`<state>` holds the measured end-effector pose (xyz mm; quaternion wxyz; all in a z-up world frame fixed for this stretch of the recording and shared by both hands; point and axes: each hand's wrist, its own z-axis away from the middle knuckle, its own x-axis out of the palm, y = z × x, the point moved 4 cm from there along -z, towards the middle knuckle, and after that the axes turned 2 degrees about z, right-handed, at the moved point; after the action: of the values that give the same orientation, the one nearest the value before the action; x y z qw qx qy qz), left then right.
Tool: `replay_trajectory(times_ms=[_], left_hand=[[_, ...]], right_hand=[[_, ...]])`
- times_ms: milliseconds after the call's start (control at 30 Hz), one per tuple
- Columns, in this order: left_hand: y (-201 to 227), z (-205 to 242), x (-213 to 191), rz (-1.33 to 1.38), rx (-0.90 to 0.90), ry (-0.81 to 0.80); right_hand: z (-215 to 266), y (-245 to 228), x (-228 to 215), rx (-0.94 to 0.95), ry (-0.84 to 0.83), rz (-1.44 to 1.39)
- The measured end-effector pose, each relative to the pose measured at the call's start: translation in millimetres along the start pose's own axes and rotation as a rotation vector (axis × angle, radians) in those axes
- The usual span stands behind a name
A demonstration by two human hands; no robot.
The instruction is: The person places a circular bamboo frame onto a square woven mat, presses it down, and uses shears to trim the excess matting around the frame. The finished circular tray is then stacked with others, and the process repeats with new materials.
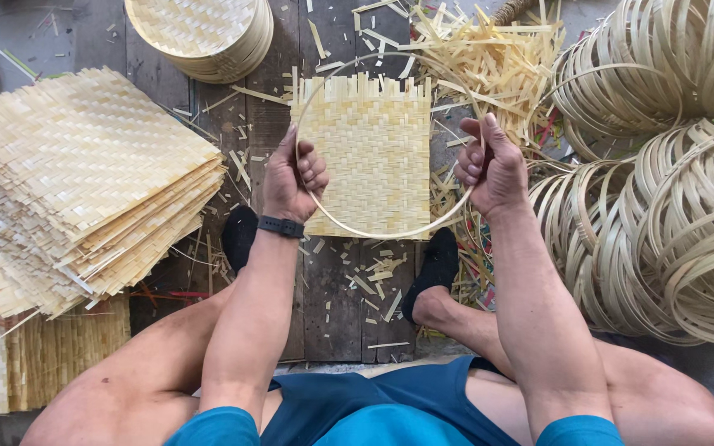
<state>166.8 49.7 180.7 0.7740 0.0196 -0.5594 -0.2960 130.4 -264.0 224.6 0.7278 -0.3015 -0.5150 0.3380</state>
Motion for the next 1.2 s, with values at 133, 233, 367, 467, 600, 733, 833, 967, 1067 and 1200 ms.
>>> replay_trajectory(times_ms=[133,233,367,467,600,733,833,967,1067,1200], left_hand=[[4.6,-7.9,-11.3,0.023,-0.005,0.064],[15.9,-6.0,-6.9,-0.033,-0.035,0.054],[3.1,3.8,-8.8,-0.14,0.002,0.14],[-22.3,0.7,-19.2,0.024,-0.018,0.206],[-33.4,-14.8,-37.1,0.178,-0.059,0.113],[-23.4,-22.7,-45.9,0.166,0.018,0.062],[-24.8,-21.4,-44.3,0.218,0.041,0.027],[-16.8,-20.7,-64.7,-0.093,0.186,0.328],[-11.0,-28.9,-84.5,-0.197,0.286,0.376],[-8.1,-45.6,-114.6,-0.687,0.342,0.555]], right_hand=[[3.2,2.0,-6.6,-0.012,-0.003,0.054],[1.8,8.4,-7.8,-0.031,0.058,0.102],[-4.2,23.4,-13.3,-0.052,0.105,0.039],[-11.2,33.0,-19.8,-0.068,0.15,-0.03],[-14.6,40.0,-23.8,-0.054,0.183,-0.062],[-17.1,42.4,-16.4,-0.077,0.174,-0.001],[-16.7,39.4,-15.4,-0.154,0.146,0.144],[-27.0,43.4,-21.6,-0.181,0.182,0.369],[-37.9,59.9,-30.2,-0.125,0.211,0.586],[-60.4,90.3,-45.4,-0.055,0.275,0.847]])
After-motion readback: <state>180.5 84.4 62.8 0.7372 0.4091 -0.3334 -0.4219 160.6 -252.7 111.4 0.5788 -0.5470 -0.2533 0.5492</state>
